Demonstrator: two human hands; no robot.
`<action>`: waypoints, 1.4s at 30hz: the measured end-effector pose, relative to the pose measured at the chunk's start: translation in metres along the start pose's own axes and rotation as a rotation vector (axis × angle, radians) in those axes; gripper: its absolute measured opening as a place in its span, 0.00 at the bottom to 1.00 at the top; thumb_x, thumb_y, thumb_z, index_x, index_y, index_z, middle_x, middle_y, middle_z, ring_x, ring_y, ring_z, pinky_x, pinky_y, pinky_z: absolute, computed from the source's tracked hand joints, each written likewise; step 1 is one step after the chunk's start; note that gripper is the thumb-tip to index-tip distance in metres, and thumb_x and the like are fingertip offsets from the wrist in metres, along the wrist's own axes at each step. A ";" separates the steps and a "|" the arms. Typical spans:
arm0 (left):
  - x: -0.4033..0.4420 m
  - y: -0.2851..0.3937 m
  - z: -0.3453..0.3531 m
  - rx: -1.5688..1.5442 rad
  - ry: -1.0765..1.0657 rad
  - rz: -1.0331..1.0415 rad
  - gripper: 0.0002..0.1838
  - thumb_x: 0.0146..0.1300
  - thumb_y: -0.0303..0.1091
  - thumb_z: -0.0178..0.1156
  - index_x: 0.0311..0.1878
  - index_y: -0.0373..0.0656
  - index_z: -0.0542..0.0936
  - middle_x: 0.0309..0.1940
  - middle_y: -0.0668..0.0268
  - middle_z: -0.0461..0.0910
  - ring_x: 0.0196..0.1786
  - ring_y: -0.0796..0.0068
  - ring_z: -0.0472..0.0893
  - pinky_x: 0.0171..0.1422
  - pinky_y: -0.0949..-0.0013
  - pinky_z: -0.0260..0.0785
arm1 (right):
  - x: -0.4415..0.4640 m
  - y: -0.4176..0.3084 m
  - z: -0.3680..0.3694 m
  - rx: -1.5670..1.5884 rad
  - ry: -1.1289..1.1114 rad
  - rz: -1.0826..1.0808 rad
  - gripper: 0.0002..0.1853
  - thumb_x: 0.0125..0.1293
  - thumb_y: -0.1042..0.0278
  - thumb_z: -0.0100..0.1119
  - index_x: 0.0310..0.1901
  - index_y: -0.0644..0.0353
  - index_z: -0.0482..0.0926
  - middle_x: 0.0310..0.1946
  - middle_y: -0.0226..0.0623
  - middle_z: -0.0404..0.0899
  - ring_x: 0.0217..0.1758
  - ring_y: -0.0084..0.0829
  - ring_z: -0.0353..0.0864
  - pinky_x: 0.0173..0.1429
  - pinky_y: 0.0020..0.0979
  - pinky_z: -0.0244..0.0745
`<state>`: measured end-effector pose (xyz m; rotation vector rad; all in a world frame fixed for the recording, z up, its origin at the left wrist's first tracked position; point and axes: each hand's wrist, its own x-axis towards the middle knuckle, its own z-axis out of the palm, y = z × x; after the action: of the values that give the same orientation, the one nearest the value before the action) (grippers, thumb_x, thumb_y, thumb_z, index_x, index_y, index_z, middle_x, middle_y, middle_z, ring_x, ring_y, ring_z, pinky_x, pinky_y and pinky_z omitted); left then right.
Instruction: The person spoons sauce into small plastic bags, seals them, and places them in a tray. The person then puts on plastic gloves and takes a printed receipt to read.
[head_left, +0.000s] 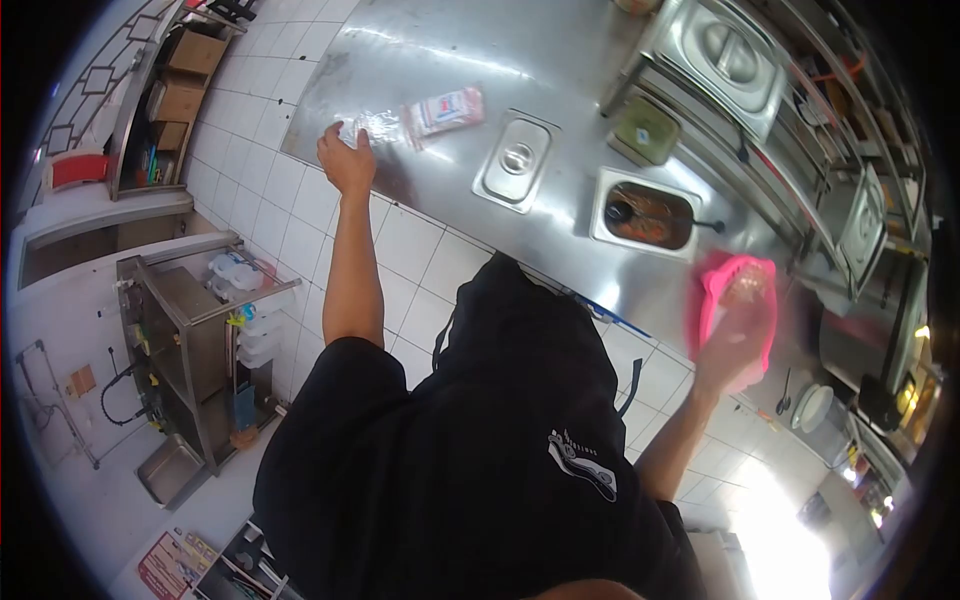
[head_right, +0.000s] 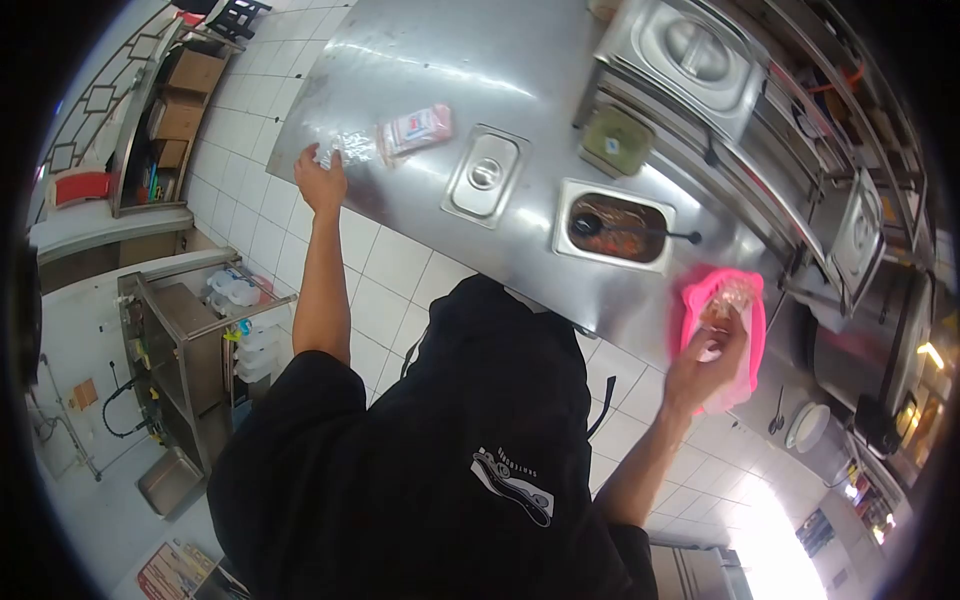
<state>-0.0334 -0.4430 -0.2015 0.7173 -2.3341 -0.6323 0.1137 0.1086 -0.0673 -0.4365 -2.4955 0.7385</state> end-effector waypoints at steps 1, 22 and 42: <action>0.006 -0.013 0.000 0.161 -0.089 -0.026 0.23 0.60 0.38 0.72 0.56 0.40 0.80 0.49 0.55 0.79 0.53 0.54 0.80 0.57 0.53 0.73 | 0.000 -0.024 0.017 0.131 -0.052 -0.087 0.19 0.69 0.75 0.59 0.61 0.64 0.78 0.40 0.36 0.80 0.38 0.30 0.77 0.46 0.32 0.73; 0.001 0.104 -0.066 -1.011 -1.366 -0.217 0.08 0.68 0.34 0.68 0.39 0.39 0.84 0.33 0.73 0.79 0.34 0.84 0.71 0.39 0.74 0.63 | -0.023 -0.243 0.217 1.252 -0.962 0.445 0.28 0.68 0.72 0.68 0.67 0.62 0.67 0.47 0.39 0.82 0.53 0.28 0.82 0.60 0.32 0.76; -0.007 0.174 -0.039 -0.729 -1.377 0.318 0.07 0.67 0.29 0.66 0.38 0.35 0.80 0.31 0.69 0.79 0.33 0.82 0.75 0.37 0.73 0.68 | 0.006 -0.221 0.175 0.697 -0.847 0.360 0.16 0.70 0.58 0.68 0.36 0.66 0.82 0.23 0.34 0.82 0.26 0.20 0.79 0.32 0.25 0.73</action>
<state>-0.0604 -0.3200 -0.0750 -0.6682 -2.7908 -2.1114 -0.0212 -0.1385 -0.0655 -0.3475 -2.6170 2.2142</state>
